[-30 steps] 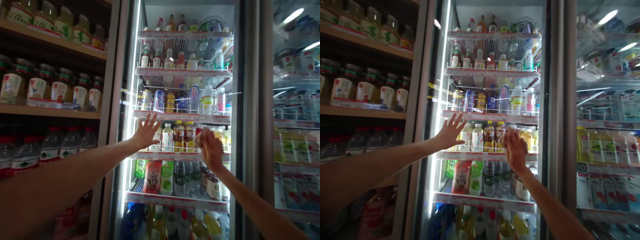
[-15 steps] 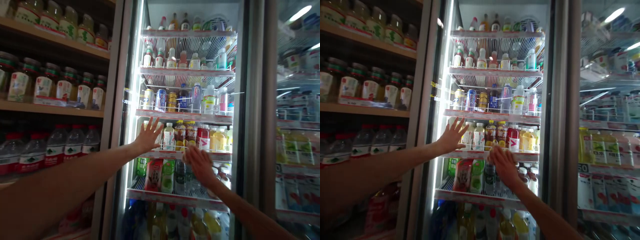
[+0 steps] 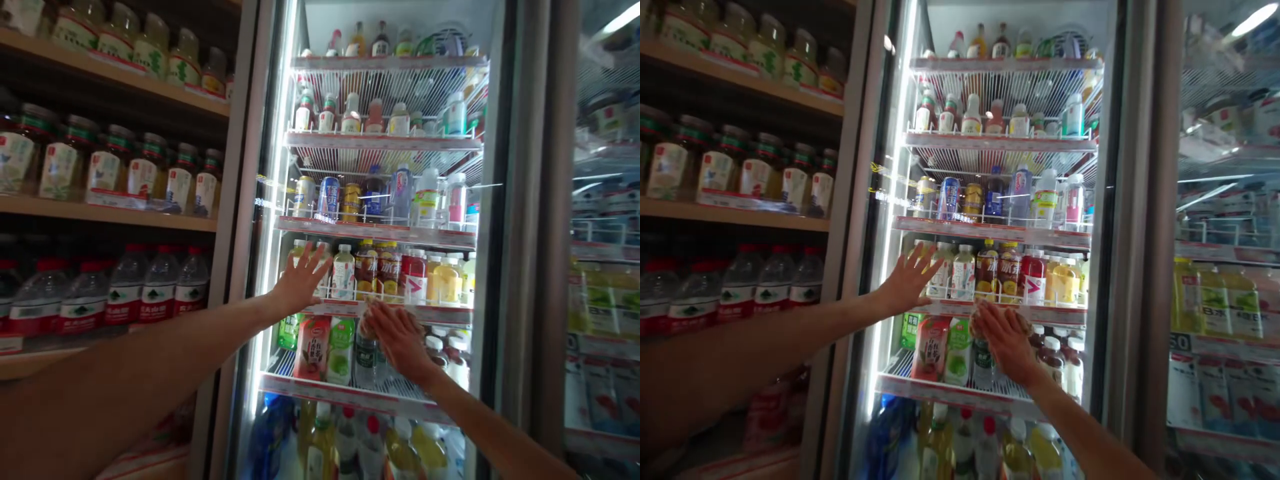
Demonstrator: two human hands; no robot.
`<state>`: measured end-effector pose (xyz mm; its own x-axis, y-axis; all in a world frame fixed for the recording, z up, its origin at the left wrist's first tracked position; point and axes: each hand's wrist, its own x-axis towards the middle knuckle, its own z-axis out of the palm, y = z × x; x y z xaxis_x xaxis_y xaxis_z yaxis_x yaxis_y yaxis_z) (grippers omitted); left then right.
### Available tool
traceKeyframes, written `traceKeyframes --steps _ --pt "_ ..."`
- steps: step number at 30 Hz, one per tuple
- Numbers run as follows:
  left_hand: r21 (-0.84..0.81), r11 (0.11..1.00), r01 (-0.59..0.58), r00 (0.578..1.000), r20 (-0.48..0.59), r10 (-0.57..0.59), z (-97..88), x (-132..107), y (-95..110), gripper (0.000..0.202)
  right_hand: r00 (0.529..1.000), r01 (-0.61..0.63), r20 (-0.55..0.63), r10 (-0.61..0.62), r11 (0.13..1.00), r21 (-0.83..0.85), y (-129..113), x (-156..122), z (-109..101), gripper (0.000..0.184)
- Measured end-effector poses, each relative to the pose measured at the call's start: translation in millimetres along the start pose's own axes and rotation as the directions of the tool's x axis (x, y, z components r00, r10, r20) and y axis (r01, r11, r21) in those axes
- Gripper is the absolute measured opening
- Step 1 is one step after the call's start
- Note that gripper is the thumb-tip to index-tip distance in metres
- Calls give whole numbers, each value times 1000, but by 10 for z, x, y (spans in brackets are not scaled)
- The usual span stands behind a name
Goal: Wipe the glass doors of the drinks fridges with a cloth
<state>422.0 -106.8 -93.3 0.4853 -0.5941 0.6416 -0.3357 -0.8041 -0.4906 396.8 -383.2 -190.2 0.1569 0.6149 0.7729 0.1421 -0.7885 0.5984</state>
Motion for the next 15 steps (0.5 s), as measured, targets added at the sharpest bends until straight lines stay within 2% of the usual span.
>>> traceKeyframes --steps 1,3,5,6,7,8,10,12,13,14,15 --pt "2 1000 0 1000 9 0 2 -10 6 96 1000 5 6 -5 1000 4 15 8 -4 60" --pt "7 1000 13 1000 23 -13 6 -23 20 96 989 -126 -78 124 992 -24 159 136 -25 60" --pt "13 1000 22 999 26 -22 15 -33 38 97 935 -306 -205 290 950 -53 293 302 -34 61" --pt "16 1000 23 999 25 -24 22 -41 48 97 912 -358 -237 336 932 -56 294 351 -26 62" --pt "19 1000 21 999 24 -22 29 -51 57 97 909 -363 -237 342 930 -52 234 358 -7 63" --pt "21 1000 16 1000 24 -16 36 -65 66 97 930 -318 -207 303 947 -43 116 323 21 63" --pt "25 1000 9 999 33 -10 48 -99 85 98 989 -121 -90 120 993 -4 -214 165 89 62" --pt "27 1000 7 999 51 -9 58 -136 103 99 996 84 2 -84 995 45 -482 16 142 59" --pt "25 1000 8 998 57 -9 63 -153 112 100 991 128 18 -129 990 55 -533 -9 152 57" --pt "22 1000 8 998 59 -9 69 -169 120 100 993 117 13 -118 992 47 -516 9 148 56" --pt "19 1000 9 998 55 -10 75 -182 128 99 999 53 -15 -52 998 26 -441 68 133 55"
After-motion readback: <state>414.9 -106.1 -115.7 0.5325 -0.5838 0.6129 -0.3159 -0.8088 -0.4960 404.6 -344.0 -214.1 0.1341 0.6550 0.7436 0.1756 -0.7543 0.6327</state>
